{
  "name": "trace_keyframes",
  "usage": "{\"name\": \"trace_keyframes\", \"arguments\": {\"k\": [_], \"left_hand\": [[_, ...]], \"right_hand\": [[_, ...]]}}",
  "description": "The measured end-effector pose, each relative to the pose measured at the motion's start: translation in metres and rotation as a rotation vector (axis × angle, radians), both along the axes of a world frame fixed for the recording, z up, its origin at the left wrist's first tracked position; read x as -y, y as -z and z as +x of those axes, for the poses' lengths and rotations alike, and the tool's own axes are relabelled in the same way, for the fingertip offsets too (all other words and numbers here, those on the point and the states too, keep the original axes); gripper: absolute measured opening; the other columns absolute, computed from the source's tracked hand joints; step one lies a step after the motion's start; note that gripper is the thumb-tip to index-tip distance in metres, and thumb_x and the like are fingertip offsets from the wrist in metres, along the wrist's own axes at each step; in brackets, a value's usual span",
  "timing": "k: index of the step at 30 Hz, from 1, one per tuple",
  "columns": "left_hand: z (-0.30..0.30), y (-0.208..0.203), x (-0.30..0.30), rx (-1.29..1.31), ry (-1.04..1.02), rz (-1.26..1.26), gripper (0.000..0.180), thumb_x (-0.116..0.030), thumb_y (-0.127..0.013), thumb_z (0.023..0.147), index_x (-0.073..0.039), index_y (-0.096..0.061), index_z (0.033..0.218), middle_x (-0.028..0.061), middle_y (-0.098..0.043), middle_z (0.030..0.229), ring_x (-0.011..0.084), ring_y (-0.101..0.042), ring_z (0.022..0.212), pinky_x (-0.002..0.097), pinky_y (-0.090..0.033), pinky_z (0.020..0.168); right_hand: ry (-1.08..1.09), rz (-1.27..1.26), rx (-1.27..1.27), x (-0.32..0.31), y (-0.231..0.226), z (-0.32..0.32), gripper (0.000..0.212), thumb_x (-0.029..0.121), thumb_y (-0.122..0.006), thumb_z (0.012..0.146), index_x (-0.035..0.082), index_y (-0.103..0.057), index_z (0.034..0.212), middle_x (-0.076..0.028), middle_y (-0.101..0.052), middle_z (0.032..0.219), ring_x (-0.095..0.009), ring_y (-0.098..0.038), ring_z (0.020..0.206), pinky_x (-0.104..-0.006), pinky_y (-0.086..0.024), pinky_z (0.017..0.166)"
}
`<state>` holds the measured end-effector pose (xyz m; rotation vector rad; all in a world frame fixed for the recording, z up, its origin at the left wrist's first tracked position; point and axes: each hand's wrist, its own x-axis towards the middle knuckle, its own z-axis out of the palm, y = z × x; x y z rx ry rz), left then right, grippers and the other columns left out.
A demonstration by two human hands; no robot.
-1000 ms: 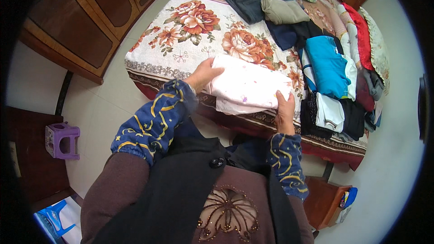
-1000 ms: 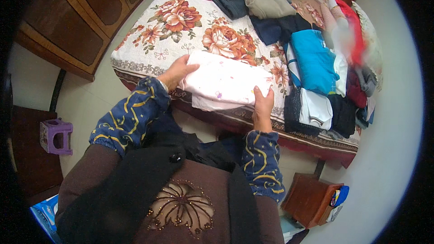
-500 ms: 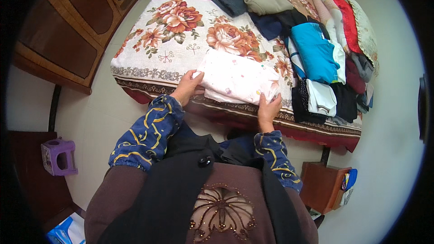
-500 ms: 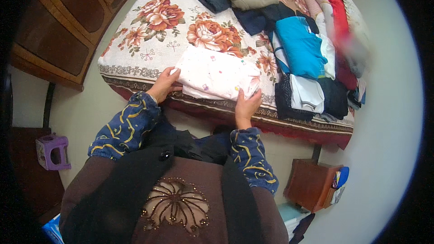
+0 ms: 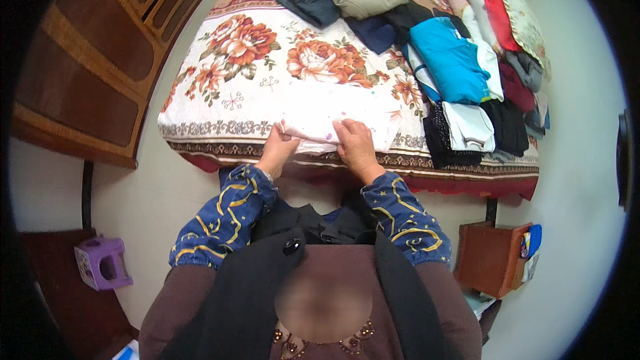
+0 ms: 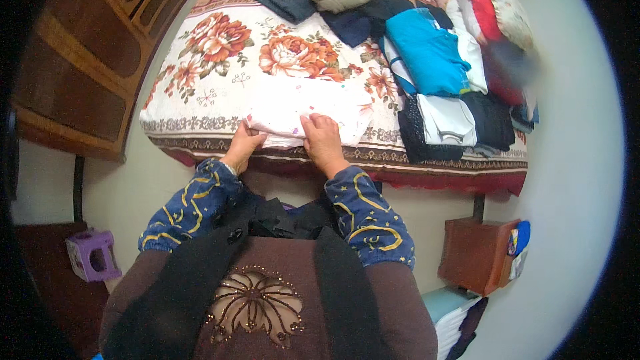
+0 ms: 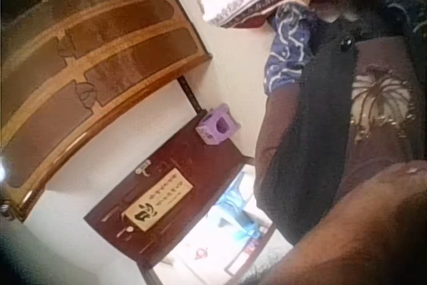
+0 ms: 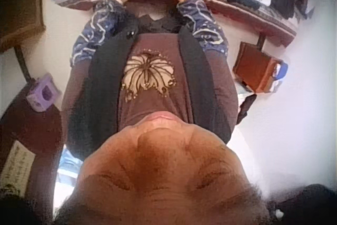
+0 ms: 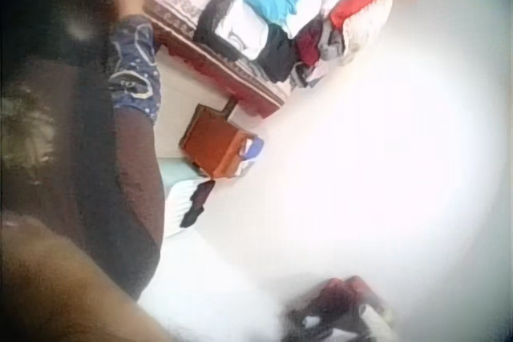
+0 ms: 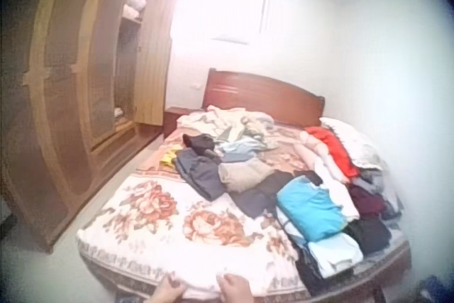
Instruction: The person folds a light pink floral shirt on a bed, smoothing and aligning the fabric before folding it into a compact rectangle. They then pick up a pair of dark blue shorts and begin folding them similarly.
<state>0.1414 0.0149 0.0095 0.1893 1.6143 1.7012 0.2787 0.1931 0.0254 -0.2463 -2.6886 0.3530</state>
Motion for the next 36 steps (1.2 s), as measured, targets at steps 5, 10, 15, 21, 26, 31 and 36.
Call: {"name": "trace_keyframes", "arguments": {"k": [5,10,15,21,26,31,36], "left_hand": [[0.004,-0.011,-0.002,-0.115,-0.118,-0.021,0.082,0.007,-0.06,0.08,-0.005,-0.014,0.147,0.0143,-0.051,0.121,0.0217,-0.054,0.108,0.0307,-0.046,0.091],[-0.012,-0.016,0.005,-1.159,-0.028,-0.231,0.086,0.005,-0.068,0.07,-0.016,-0.034,0.146,0.0226,-0.042,0.132,0.0368,-0.043,0.123,0.0411,-0.044,0.099],[-0.017,-0.023,0.003,-1.478,0.141,-0.41,0.058,0.001,-0.068,0.067,-0.012,-0.058,0.123,0.0219,-0.042,0.138,0.041,-0.041,0.125,0.0436,-0.039,0.103],[-0.006,-0.022,0.018,-1.616,0.373,-0.425,0.037,-0.018,-0.074,0.075,-0.012,-0.062,0.11,0.0164,-0.046,0.137,0.0375,-0.037,0.133,0.0514,-0.024,0.111],[-0.024,-0.033,-0.026,-1.722,0.431,-0.285,0.041,-0.027,-0.069,0.082,-0.011,-0.06,0.119,0.0135,-0.046,0.14,0.0345,-0.035,0.135,0.0547,-0.021,0.112],[-0.029,-0.022,-0.057,-1.741,0.785,-0.614,0.064,-0.045,-0.049,0.094,-0.013,-0.034,0.147,0.0167,-0.03,0.152,0.0361,-0.023,0.142,0.0649,-0.013,0.11],[-0.02,-0.008,-0.05,-1.672,0.802,-0.653,0.066,-0.045,-0.051,0.093,-0.015,-0.032,0.148,0.0182,-0.026,0.154,0.0368,-0.018,0.144,0.0688,-0.011,0.108]], "right_hand": [[-0.034,0.017,-0.042,-0.011,-0.003,0.001,0.04,0.004,-0.065,0.07,0.003,-0.06,0.11,-0.011,-0.061,0.107,-0.031,-0.058,0.1,-0.0418,-0.044,0.089],[0.032,0.028,-0.184,0.004,-0.014,0.003,0.039,0.004,-0.062,0.072,0.003,-0.06,0.111,-0.01,-0.06,0.108,-0.029,-0.058,0.1,-0.0412,-0.044,0.088],[0.042,0.045,-0.242,0.013,-0.009,0.009,0.04,0.008,-0.062,0.072,0.003,-0.061,0.112,-0.009,-0.061,0.107,-0.028,-0.058,0.1,-0.0407,-0.044,0.09],[-0.052,-0.047,-0.084,0.017,0.003,0.031,0.041,0.026,-0.064,0.085,0.007,-0.06,0.12,-0.013,-0.057,0.119,-0.03,-0.05,0.114,-0.0438,-0.038,0.102],[-0.001,-0.003,-0.189,0.02,0.003,0.005,0.044,0.034,-0.06,0.087,0.004,-0.06,0.12,-0.013,-0.056,0.128,-0.03,-0.047,0.125,-0.0463,-0.03,0.109],[0.144,0.04,0.166,-0.012,0.013,-0.008,0.057,0.045,-0.044,0.095,0.008,-0.046,0.139,-0.011,-0.04,0.148,-0.028,-0.03,0.141,-0.0463,-0.015,0.117],[0.406,0.062,0.348,-0.065,0.018,0.004,0.058,0.045,-0.032,0.1,0.012,-0.032,0.148,-0.005,-0.029,0.155,-0.024,-0.021,0.145,-0.0459,-0.009,0.119]]}}
